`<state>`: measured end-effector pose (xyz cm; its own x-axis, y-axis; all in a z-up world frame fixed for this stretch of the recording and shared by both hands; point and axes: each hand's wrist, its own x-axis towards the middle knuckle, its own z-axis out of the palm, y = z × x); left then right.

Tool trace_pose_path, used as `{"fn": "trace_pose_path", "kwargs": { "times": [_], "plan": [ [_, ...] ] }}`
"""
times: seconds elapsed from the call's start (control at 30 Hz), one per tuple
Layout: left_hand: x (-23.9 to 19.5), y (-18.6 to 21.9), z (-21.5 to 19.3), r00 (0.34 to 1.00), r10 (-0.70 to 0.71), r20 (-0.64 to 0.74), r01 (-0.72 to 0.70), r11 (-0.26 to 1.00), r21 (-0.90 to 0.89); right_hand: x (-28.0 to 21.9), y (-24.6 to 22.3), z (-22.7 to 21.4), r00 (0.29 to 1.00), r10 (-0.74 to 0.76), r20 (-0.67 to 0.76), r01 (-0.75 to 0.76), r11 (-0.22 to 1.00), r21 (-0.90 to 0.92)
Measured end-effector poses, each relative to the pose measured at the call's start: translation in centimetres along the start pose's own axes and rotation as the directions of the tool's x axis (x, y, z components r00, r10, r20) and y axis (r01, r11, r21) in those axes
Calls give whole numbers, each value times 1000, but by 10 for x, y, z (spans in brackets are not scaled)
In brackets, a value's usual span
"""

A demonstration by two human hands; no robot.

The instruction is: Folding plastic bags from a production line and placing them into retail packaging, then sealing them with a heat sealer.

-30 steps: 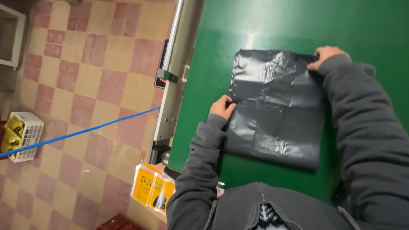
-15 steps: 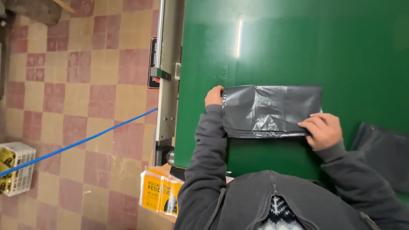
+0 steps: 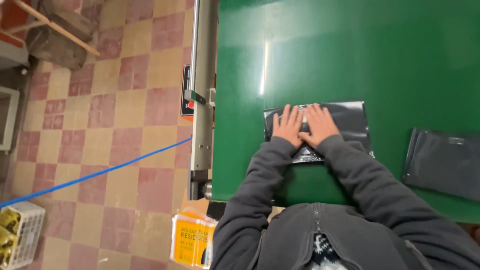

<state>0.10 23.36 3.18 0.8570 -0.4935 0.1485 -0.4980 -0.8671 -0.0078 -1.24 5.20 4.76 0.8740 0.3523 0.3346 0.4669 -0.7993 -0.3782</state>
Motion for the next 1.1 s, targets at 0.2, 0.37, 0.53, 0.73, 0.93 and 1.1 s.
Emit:
{"fn": "trace_pose_path", "kwargs": {
  "times": [0.2,0.37,0.53,0.73,0.93,1.1],
  "plan": [
    [-76,-42,-51,987,-102,121,121,979,-164,-65,25,-63,959,246,137,-208,947,-246],
    [-97,-46,-72,970,234,59,-220,958,-185,-55,-28,-88,980,153,127,-153,988,-14],
    [-105,-2,-61,882,354,311,-298,930,-215,-91,-95,-45,984,-68,164,62,997,39],
    [-68,25,-66,775,525,353,138,404,-904,-203,-63,-27,998,-63,26,44,889,455],
    [-26,-16,87,809,420,411,526,-209,-824,-282,49,51,510,788,345,-709,158,687],
    [-20,27,8,938,-134,318,315,713,-627,-277,95,45,459,681,570,-529,-306,792]
  ]
}}
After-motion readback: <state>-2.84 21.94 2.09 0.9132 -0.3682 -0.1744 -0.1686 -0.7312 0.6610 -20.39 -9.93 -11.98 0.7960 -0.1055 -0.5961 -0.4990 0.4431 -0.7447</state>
